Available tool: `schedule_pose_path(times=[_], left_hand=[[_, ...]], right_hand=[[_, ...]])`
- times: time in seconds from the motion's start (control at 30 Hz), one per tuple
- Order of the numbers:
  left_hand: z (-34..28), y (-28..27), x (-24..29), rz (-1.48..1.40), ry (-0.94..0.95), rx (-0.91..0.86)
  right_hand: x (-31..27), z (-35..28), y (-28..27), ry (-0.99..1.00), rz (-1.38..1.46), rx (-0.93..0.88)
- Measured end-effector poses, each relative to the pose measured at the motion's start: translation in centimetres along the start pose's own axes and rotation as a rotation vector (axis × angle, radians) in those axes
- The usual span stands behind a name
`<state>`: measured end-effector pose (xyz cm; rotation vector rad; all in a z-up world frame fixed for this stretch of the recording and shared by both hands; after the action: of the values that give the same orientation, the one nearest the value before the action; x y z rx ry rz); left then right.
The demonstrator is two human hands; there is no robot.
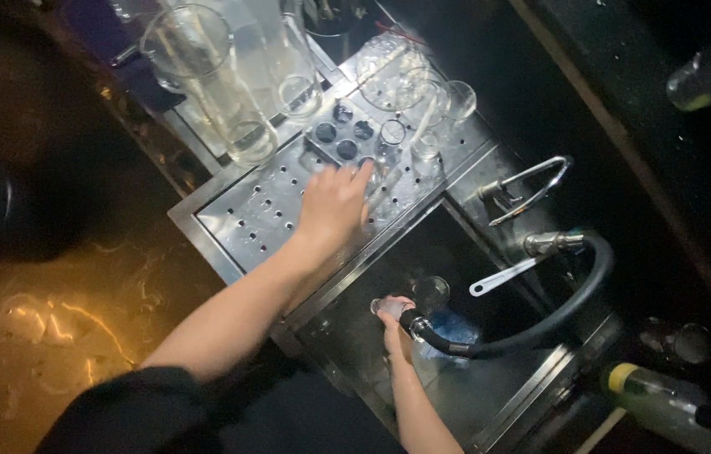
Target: The person washes multiple glasses and a metal ice mold under a sink faucet using a handheld sprayer. They rinse each item and place them on a perforated metal drying rack. The person also wipes the sink area with a purple cloth at the start.
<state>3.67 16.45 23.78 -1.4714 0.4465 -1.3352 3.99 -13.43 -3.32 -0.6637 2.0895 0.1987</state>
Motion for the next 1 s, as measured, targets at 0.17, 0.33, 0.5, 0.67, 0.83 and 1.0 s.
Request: schedule_pose_path(times=[0.17, 0.33, 0.5, 0.67, 0.83, 1.0], left_hand=[[4.6, 2.2, -1.8, 0.276, 0.21, 0.354], [6.6, 2.8, -2.7, 0.191, 0.189, 0.278], [3.3, 3.2, 2.1, 0.109, 0.311, 0.354], [-9.1, 5.6, 9.5, -0.235, 0.342, -0.341], [-13.0, 12.4, 5.9, -0.458, -0.15, -0.995], [-15.1, 13.8, 4.9, -0.524, -0.157, -0.971]], right_hand=[[0.3, -0.8, 0.3, -0.239, -0.295, 0.237], [-1.8, -2.8, 0.2, -0.099, -0.396, 0.258], [-5.6, -6.3, 0.3, 0.02, -0.322, 0.19], [11.3, 1.4, -2.6, 0.29, -0.746, 0.184], [5.8, -1.8, -2.2, 0.039, -0.486, 0.117], [-1.3, -5.1, -3.1, 0.032, -0.618, -0.029]])
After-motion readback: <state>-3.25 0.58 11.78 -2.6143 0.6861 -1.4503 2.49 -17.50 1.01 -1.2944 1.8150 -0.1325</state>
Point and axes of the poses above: each hand's wrist, its own z-axis towards the middle knuckle, its own y-axis out of the palm, x = y × z, the point moved 2 cm from there along z, towards the middle knuckle, and after that the axes turned 11 degrees about -z, right-handed, at the moved point
